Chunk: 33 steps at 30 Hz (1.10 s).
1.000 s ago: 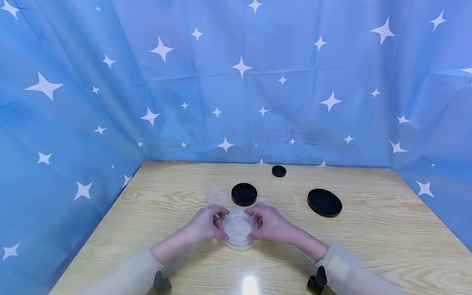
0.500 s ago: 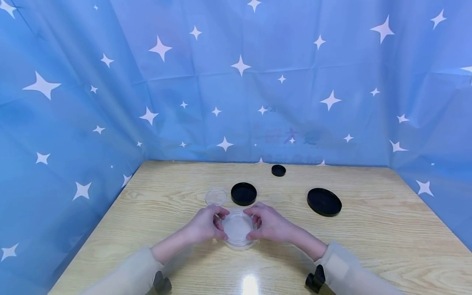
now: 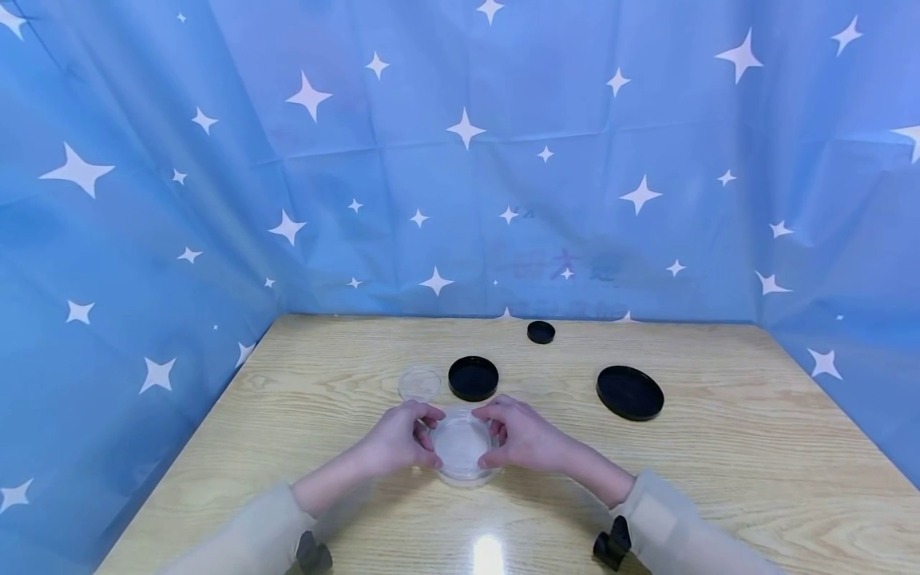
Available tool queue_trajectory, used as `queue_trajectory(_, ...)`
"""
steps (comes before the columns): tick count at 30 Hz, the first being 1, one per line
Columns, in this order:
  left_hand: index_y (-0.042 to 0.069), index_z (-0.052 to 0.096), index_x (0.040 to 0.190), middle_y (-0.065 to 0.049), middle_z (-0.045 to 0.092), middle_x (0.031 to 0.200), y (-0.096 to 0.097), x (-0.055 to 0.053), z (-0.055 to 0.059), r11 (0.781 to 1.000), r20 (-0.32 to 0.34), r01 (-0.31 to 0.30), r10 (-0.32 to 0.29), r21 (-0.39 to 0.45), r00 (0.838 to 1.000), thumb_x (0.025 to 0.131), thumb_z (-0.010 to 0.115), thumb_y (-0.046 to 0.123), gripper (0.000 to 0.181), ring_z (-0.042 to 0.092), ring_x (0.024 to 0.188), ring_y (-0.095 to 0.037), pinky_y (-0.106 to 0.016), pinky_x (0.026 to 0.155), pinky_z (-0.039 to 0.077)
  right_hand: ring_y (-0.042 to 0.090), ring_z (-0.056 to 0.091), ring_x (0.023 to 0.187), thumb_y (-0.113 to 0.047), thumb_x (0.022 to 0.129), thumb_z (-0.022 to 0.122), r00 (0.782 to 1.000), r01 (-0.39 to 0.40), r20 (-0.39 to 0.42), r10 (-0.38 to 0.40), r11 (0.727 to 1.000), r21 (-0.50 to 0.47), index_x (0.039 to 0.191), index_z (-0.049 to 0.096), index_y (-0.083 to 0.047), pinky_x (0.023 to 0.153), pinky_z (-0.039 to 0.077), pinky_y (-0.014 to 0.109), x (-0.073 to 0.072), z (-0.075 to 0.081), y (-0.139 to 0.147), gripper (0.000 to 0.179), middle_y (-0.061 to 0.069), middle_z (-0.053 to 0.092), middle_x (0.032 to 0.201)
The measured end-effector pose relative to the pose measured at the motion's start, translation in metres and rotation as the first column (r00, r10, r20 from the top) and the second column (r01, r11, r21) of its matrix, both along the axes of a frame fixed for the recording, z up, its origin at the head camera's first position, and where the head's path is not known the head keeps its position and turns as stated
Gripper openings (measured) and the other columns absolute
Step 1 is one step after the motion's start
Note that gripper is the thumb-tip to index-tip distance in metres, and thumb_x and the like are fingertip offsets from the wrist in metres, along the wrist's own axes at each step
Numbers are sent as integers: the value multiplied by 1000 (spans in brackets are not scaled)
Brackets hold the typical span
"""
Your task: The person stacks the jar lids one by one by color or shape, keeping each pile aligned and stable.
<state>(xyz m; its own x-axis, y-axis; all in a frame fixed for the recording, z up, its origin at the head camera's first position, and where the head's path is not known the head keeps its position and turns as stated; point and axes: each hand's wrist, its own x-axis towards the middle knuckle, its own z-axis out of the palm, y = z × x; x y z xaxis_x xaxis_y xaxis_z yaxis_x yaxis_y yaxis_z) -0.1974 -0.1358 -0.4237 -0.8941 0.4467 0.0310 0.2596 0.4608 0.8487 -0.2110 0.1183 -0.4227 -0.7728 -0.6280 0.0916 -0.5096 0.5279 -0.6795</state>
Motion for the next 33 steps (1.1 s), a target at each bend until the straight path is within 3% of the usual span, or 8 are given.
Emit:
queue_trajectory(11, -13, 62, 123, -13, 58, 104, -1, 0, 0, 1000, 20, -4, 4, 22, 1000, 67, 87, -11, 61, 63, 77, -14, -21, 63, 52, 11, 56, 84, -16, 77, 90, 1000, 4, -6, -4, 1000, 2, 133, 62, 6, 75, 50, 26, 0, 1, 0, 67, 4, 57, 104)
queue_trajectory(18, -9, 60, 130, -15, 58, 110, -12, -3, 7, 998, 50, -52, 51, 37, 997, 70, 87, -8, 65, 63, 79, -16, -25, 63, 55, 15, 59, 84, -17, 82, 88, 999, 30, 19, -29, 997, -77, 137, 59, 4, 74, 53, 27, -7, 7, -4, 66, 12, 58, 112)
queue_trajectory(27, -7, 56, 136, -22, 55, 116, -37, -22, 12, 987, 71, -127, 120, 97, 990, 75, 85, -7, 67, 64, 81, -19, -28, 67, 56, 20, 61, 95, -11, 86, 84, 997, 44, 64, -35, 987, -152, 143, 55, 2, 82, 55, 31, -41, 25, -25, 65, 19, 59, 127)
queue_trajectory(33, -5, 56, 137, -22, 56, 120, -56, -37, 8, 971, 76, -203, 194, 127, 978, 78, 85, -3, 66, 64, 86, -20, -28, 67, 55, 26, 62, 99, -11, 87, 83, 997, 38, 64, -30, 991, -126, 148, 52, -3, 83, 54, 32, -67, 29, -46, 68, 21, 61, 133)
